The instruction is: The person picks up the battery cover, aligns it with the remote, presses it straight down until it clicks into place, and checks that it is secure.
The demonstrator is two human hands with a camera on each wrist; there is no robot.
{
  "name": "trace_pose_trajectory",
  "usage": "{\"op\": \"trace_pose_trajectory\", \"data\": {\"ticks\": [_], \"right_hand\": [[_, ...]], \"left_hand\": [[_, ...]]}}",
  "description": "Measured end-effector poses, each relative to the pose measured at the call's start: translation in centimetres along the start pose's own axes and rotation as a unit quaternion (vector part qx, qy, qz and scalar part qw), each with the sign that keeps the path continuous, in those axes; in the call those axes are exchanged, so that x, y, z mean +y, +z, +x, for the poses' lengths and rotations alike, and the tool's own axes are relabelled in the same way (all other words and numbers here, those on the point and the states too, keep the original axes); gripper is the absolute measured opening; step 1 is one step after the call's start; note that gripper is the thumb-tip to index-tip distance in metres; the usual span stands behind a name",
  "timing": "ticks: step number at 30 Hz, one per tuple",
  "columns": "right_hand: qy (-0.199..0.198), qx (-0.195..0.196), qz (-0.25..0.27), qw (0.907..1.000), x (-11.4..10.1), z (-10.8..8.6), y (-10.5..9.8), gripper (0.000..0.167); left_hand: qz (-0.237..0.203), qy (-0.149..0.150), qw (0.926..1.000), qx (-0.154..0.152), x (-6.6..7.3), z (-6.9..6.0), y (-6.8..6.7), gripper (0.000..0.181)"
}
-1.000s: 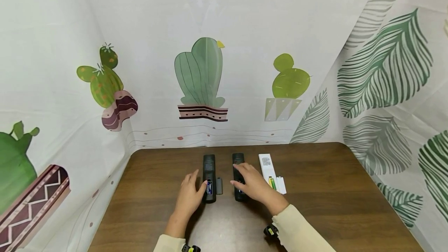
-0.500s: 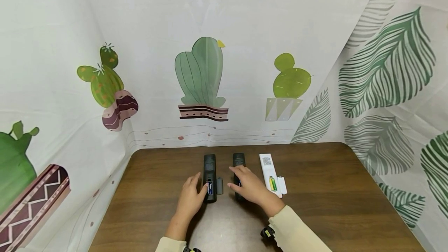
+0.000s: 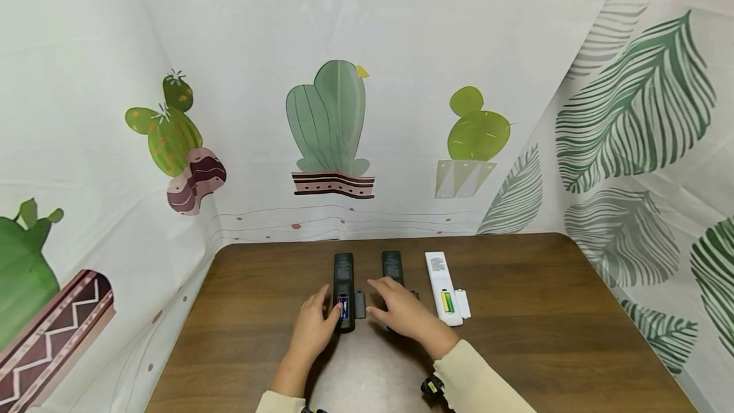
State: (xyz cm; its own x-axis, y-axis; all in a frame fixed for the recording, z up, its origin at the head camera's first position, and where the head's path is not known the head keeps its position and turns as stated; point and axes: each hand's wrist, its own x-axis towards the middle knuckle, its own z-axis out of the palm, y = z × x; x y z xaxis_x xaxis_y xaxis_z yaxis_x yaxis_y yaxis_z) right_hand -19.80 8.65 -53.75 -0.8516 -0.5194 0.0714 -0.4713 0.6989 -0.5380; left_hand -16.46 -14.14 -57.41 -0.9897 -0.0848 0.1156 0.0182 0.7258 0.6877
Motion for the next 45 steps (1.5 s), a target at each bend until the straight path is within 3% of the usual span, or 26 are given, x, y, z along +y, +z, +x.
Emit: {"op": "trace_pose_trajectory", "data": {"ticks": [22, 34, 45], "right_hand": [[0.004, -0.032, -0.02, 0.9993, -0.8, 0.7, 1.6, 0.068], [0.021, -0.035, -0.03, 0.9987, -0.9, 1.3, 2.1, 0.072], [0.03, -0.04, -0.045, 0.9977, -1.4, 1.8, 2.9, 0.072]], "left_hand": [[-0.014, 0.001, 0.9998, -0.011, -0.6, 0.2, 0.4, 0.059], [0.006, 0.036, 0.9993, 0.004, -0.8, 0.0, 0.8, 0.056], [0.008, 0.02, 0.9997, -0.009, -0.7, -0.1, 0.5, 0.058]]}}
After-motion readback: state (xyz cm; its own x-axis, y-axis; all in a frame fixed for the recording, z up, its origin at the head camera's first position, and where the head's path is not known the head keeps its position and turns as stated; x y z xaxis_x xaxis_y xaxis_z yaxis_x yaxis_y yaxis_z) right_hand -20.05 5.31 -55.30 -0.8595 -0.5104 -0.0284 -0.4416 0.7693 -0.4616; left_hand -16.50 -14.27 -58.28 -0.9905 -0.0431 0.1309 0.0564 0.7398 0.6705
